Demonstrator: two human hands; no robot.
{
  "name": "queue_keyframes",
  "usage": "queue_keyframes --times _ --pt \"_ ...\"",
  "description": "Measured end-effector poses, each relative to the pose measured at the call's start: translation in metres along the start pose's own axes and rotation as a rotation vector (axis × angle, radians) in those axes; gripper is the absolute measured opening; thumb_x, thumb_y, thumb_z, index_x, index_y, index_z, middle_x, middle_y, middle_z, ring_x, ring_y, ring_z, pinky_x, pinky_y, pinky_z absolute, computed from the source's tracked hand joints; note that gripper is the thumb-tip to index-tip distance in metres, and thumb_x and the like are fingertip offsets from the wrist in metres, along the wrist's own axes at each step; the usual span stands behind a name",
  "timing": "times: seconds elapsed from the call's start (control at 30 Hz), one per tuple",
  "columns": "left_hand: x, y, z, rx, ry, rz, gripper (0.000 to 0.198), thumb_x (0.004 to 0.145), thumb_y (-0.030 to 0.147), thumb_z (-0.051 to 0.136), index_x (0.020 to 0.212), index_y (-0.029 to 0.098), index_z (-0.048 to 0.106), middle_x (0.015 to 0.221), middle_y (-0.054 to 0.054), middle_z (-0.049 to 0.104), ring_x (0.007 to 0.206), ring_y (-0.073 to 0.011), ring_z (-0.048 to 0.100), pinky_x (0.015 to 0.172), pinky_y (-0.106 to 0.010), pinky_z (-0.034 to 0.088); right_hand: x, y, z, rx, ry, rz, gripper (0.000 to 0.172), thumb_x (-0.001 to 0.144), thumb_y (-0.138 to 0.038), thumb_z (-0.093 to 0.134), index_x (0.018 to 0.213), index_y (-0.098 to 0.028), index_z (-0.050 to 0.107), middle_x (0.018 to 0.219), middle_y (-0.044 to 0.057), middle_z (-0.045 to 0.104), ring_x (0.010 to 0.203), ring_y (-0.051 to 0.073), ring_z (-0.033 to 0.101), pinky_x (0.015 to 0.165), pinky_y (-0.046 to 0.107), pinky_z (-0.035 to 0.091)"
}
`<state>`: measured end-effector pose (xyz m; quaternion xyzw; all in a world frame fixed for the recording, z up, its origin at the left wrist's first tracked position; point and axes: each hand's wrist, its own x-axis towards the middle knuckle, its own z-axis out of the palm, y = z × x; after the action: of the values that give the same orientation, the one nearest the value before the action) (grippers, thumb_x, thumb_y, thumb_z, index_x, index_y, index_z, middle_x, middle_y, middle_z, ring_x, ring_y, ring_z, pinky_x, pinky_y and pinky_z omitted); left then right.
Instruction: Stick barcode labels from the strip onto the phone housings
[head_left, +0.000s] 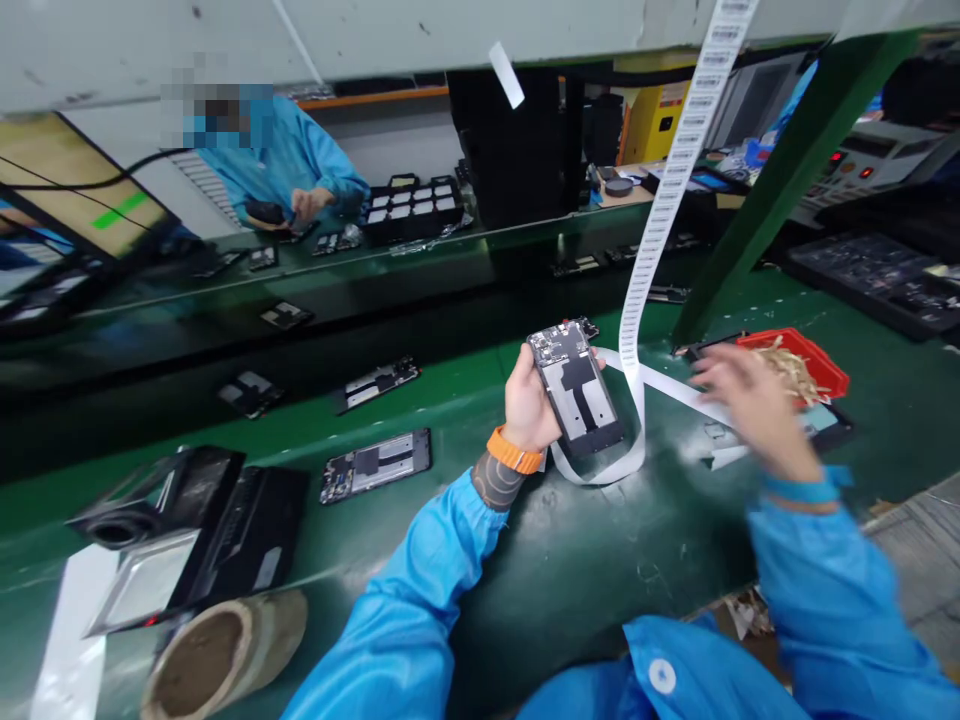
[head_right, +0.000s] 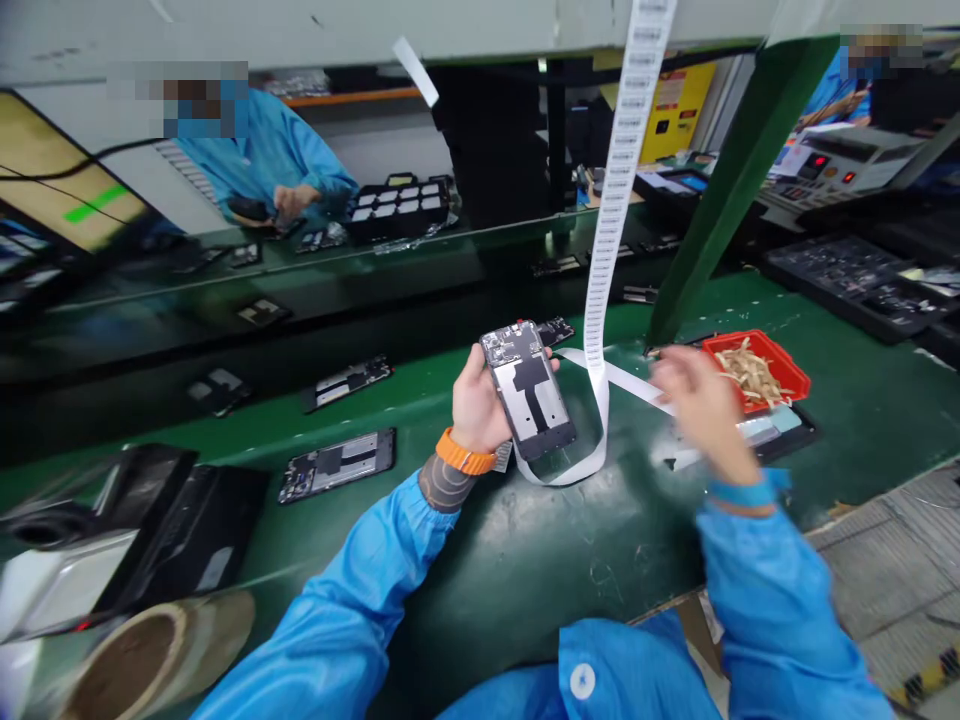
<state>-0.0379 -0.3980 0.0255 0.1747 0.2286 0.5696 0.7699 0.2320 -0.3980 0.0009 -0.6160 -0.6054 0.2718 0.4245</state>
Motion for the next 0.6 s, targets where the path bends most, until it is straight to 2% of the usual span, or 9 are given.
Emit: queue_keyframes --times 0.03,0.07,0.1,0.17,0.27,0.37,0.43,0.53,0.6 --pt "0.0 -0.002 0.0 -0.002 0.009 0.048 0.075 0.103 0.062 0.018 0.112 0.009 0.07 0.111 -0.017 0.074 0.113 -0.0324 0.068 0.101 -0.049 0.052 -0.017 -0.013 0.028 0.266 -0.273 0.088 0.051 0.094 -0.045 0.055 0.136 -0.017 0.052 0.109 0.015 0.071 0.081 0.023 0.07 0.066 0.039 0.058" --pt "0.0 -0.003 -0.001 0.006 0.013 0.086 0.077 0.101 0.066 0.017 0.112 0.01 0.069 0.112 -0.017 0.073 0.115 -0.0325 0.067 0.102 -0.049 0.051 -0.031 -0.024 0.054 0.453 -0.468 0.176 0.053 0.089 -0.044 0.062 0.134 -0.019 0.051 0.099 0.01 0.072 0.077 0.022 0.071 0.062 0.037 0.06" --pt "0.0 0.0 -0.004 0.028 0.009 0.109 0.079 0.1 0.069 0.017 0.113 0.011 0.069 0.114 -0.017 0.073 0.117 -0.0326 0.066 0.102 -0.049 0.052 -0.041 -0.033 0.075 0.583 -0.541 0.234 0.049 0.086 -0.043 0.066 0.127 -0.02 0.054 0.092 0.007 0.071 0.071 0.02 0.07 0.057 0.034 0.06" --pt "0.001 0.016 -0.017 0.128 -0.022 0.063 0.074 0.097 0.072 0.026 0.116 0.013 0.067 0.114 -0.016 0.073 0.115 -0.033 0.067 0.098 -0.05 0.054 -0.046 -0.041 0.098 0.678 -0.573 0.272 0.04 0.083 -0.04 0.07 0.115 -0.019 0.059 0.083 0.003 0.069 0.062 0.017 0.068 0.047 0.026 0.056" --pt "0.0 0.052 -0.046 0.396 -0.055 -0.184 0.042 0.093 0.05 0.058 0.113 0.013 0.066 0.099 -0.014 0.074 0.092 -0.0305 0.073 0.077 -0.048 0.062 -0.028 -0.039 0.094 0.57 -0.622 0.216 0.039 0.081 -0.035 0.073 0.114 -0.017 0.064 0.081 0.001 0.07 0.052 0.011 0.061 0.04 0.021 0.05" --pt "-0.003 0.074 -0.073 0.636 -0.018 -0.408 0.024 0.077 0.013 0.071 0.1 0.008 0.068 0.081 -0.011 0.072 0.066 -0.0219 0.071 0.057 -0.033 0.06 -0.003 -0.034 0.079 0.484 -0.728 0.176 0.049 0.079 -0.035 0.076 0.124 -0.017 0.065 0.081 0.002 0.071 0.053 0.011 0.06 0.042 0.022 0.05" --pt "0.002 0.077 -0.083 0.702 0.104 -0.387 0.024 0.073 0.003 0.07 0.096 0.006 0.069 0.078 -0.011 0.07 0.06 -0.0197 0.068 0.056 -0.031 0.059 0.008 -0.03 0.069 0.503 -0.634 0.178 0.056 0.079 -0.039 0.076 0.129 -0.019 0.062 0.084 0.003 0.072 0.06 0.014 0.064 0.046 0.024 0.052" --pt "0.033 0.089 -0.087 0.739 0.357 -0.103 0.019 0.084 0.003 0.062 0.102 0.008 0.066 0.09 -0.013 0.071 0.073 -0.0202 0.071 0.07 -0.038 0.062 0.017 -0.016 0.048 0.549 -0.333 0.166 0.055 0.081 -0.046 0.076 0.128 -0.022 0.06 0.098 0.007 0.073 0.073 0.018 0.069 0.057 0.029 0.057" --pt "0.068 0.11 -0.086 0.783 0.467 0.09 0.019 0.094 0.009 0.055 0.111 0.011 0.063 0.103 -0.012 0.07 0.085 -0.018 0.07 0.08 -0.037 0.061 0.021 -0.002 0.03 0.551 -0.204 0.131 0.048 0.083 -0.049 0.075 0.122 -0.023 0.063 0.099 0.007 0.073 0.076 0.018 0.068 0.062 0.03 0.058"
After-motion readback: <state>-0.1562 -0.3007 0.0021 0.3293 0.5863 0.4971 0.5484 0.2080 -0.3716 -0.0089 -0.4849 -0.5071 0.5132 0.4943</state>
